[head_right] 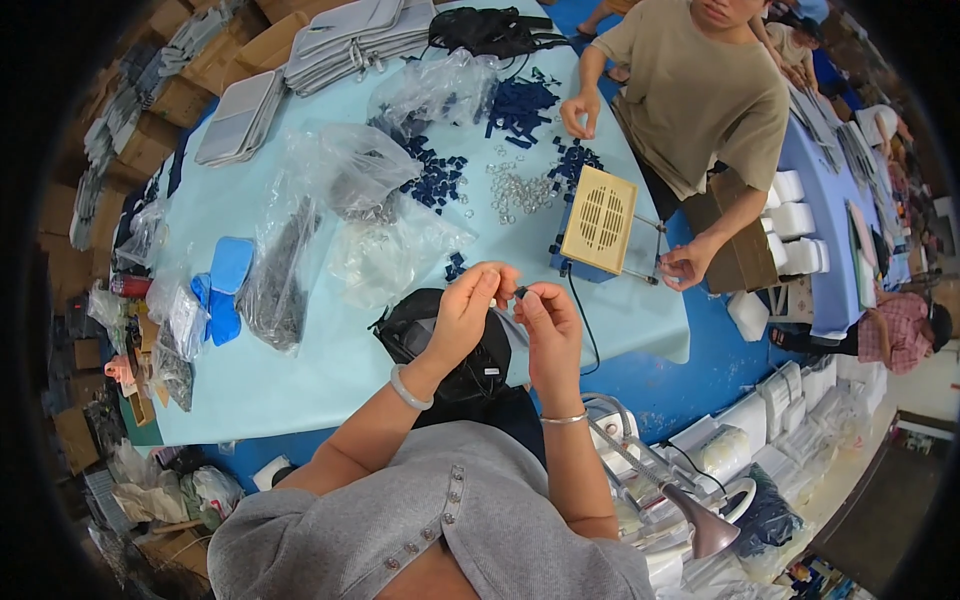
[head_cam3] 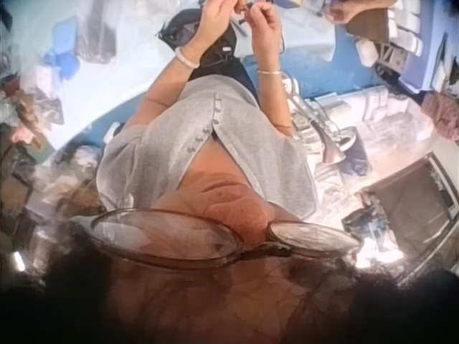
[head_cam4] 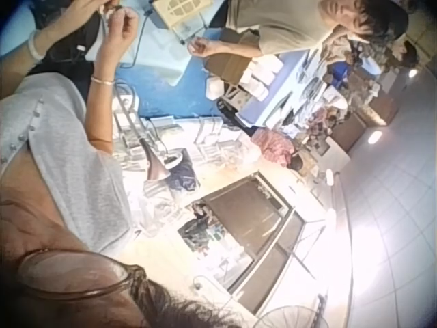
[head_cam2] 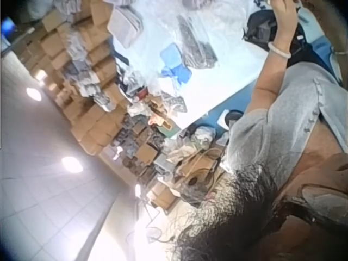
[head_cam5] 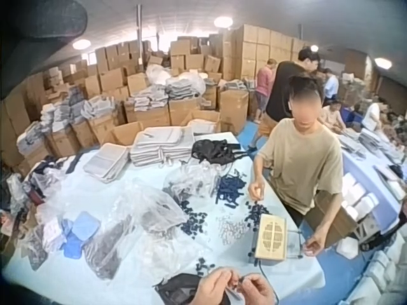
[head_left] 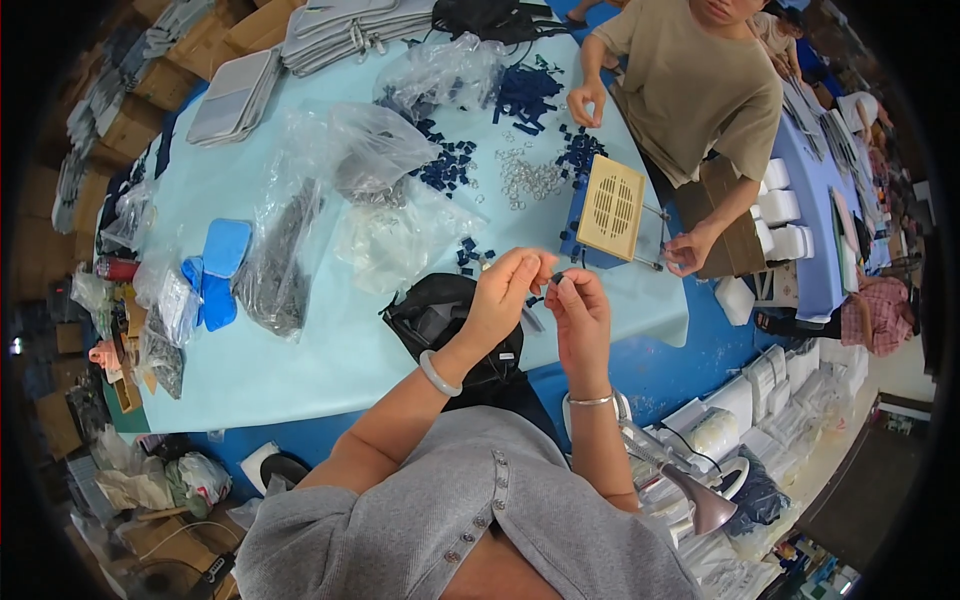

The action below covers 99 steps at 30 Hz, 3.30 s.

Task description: Assembling small blue plastic components with metal clips by hand.

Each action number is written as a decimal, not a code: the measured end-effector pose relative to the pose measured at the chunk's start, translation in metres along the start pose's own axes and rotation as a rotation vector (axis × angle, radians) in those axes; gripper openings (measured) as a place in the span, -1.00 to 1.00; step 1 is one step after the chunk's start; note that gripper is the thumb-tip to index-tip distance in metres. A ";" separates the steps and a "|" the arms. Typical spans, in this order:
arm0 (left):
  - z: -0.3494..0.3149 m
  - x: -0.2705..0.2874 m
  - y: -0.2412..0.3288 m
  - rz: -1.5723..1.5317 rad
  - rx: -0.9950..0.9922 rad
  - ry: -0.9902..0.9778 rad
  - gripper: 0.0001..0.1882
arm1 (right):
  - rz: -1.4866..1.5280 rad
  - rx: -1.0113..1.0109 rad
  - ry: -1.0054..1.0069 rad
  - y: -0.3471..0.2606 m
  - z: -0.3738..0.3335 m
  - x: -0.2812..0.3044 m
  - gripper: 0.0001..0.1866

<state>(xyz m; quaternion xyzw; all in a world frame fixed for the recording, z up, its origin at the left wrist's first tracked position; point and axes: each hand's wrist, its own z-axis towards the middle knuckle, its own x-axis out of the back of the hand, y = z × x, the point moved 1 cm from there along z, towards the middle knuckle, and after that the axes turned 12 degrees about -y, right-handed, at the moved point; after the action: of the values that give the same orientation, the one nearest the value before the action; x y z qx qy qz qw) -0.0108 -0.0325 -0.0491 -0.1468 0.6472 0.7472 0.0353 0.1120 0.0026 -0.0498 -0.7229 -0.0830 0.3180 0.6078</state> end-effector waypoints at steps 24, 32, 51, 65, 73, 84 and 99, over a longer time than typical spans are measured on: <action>-0.002 0.003 0.008 -0.098 0.098 -0.187 -0.90 | 0.814 -0.308 -0.331 0.005 -0.005 0.009 -0.72; -0.002 0.010 0.006 0.102 0.077 -0.104 -0.92 | -0.335 0.099 -0.026 -0.015 -0.004 0.005 -0.91; -0.007 0.003 0.002 0.237 0.003 -0.031 -0.90 | -0.326 0.075 0.004 -0.008 -0.001 -0.001 -0.93; -0.011 -0.005 -0.011 -0.099 0.214 -0.007 -0.88 | -0.152 -0.006 0.041 0.004 -0.001 0.008 -0.88; -0.009 -0.011 -0.011 -0.026 0.164 -0.004 -0.89 | -0.049 0.037 0.022 -0.005 -0.004 0.010 -0.88; -0.010 -0.019 -0.016 0.184 0.040 -0.025 -0.90 | -0.263 0.095 -0.014 -0.008 -0.007 0.026 -0.90; -0.051 -0.024 -0.040 0.357 0.152 -0.017 -0.94 | -0.645 -0.100 -0.118 0.020 -0.039 0.046 -0.92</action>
<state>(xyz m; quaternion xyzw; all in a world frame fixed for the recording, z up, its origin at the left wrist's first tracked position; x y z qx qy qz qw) 0.0304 -0.0731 -0.0868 -0.0203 0.7172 0.6918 -0.0811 0.1646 -0.0109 -0.0824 -0.6686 -0.3582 0.1461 0.6351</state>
